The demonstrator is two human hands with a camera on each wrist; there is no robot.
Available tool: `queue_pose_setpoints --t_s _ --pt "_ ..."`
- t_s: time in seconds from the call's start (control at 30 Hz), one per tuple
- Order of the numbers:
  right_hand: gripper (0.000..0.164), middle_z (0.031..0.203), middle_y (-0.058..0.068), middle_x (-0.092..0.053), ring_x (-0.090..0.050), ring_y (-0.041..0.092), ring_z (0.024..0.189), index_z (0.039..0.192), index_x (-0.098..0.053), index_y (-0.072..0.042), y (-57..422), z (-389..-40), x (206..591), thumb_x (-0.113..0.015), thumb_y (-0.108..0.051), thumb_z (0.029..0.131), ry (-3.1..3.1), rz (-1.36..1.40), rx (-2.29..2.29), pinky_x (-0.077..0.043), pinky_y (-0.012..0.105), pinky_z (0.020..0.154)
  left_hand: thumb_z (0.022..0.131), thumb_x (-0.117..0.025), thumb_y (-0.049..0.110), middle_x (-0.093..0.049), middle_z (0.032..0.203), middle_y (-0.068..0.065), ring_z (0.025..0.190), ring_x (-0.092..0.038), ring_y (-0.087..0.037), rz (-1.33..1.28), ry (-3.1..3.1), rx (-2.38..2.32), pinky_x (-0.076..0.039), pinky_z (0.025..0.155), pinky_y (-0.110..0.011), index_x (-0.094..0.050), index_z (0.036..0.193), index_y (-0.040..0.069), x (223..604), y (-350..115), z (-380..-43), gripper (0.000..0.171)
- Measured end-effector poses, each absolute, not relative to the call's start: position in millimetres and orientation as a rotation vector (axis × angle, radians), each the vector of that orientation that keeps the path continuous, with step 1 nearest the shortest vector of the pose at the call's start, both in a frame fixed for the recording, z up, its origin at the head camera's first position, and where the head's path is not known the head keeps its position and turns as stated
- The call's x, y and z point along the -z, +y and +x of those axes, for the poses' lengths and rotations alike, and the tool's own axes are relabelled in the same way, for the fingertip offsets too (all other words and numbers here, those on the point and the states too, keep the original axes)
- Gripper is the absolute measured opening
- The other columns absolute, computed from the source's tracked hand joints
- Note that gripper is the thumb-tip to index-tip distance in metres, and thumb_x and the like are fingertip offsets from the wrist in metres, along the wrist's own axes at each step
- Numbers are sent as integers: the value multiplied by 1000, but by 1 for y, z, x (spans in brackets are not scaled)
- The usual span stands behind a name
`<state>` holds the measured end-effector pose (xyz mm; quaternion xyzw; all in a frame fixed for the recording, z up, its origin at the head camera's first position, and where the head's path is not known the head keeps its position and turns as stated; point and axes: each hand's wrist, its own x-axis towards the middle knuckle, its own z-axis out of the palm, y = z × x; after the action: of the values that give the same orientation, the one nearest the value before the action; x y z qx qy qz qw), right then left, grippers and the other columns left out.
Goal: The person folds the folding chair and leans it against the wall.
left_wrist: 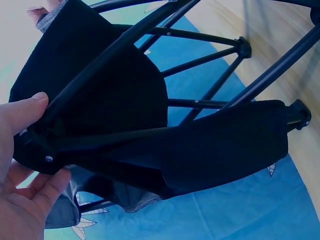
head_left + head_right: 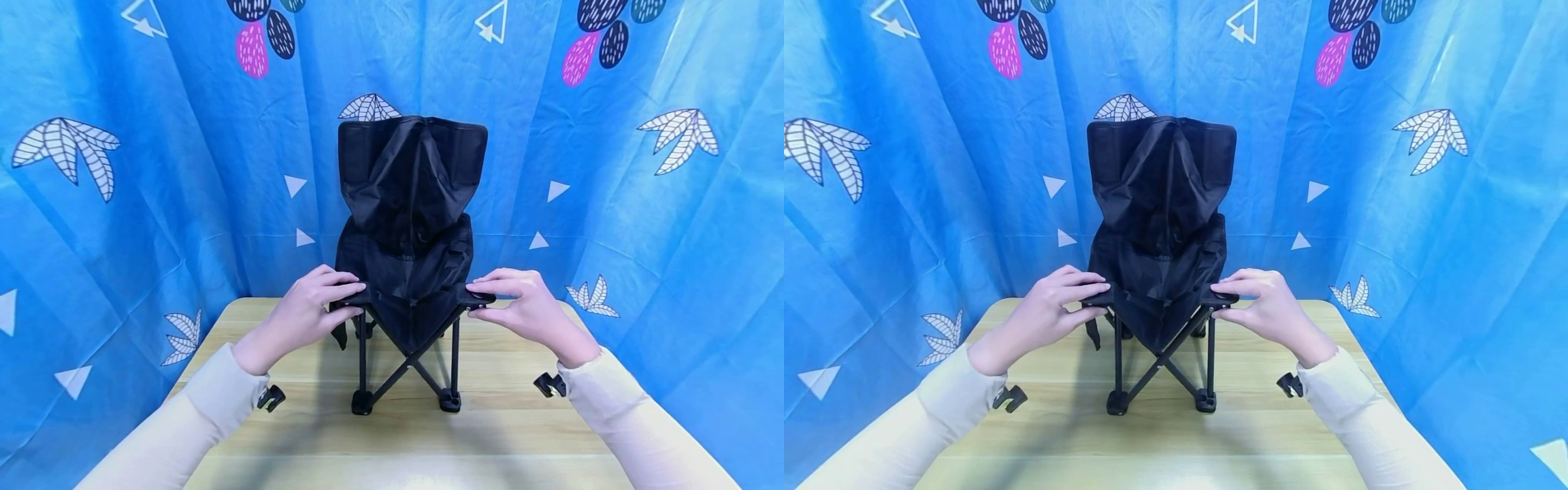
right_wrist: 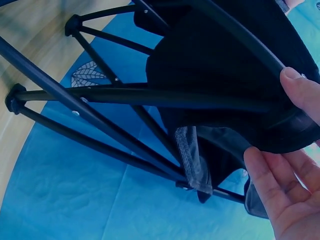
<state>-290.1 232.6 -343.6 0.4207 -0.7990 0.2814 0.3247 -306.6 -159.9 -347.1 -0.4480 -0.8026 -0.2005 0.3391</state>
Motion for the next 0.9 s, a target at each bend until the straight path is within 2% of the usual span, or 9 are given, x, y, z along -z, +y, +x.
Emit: queue_pose_setpoints --t_s 0.5,0.9 --pt "45 100 10 -83 -77 24 86 110 -86 -4 226 -290 336 -99 4 68 -2114 1088 -739 -56 12 79 83 -94 9 -81 116 -15 98 -69 -28 -1190 -2059 531 -60 75 -40 -83 120 2 340 -154 -307 39" --pt "44 101 11 -83 -77 25 85 109 -86 -3 220 -290 331 -99 4 68 -2106 1101 -748 -55 14 74 84 -94 9 -81 116 -15 98 -69 -29 -1195 -2074 532 -61 76 -41 -83 120 2 334 -148 -305 39"
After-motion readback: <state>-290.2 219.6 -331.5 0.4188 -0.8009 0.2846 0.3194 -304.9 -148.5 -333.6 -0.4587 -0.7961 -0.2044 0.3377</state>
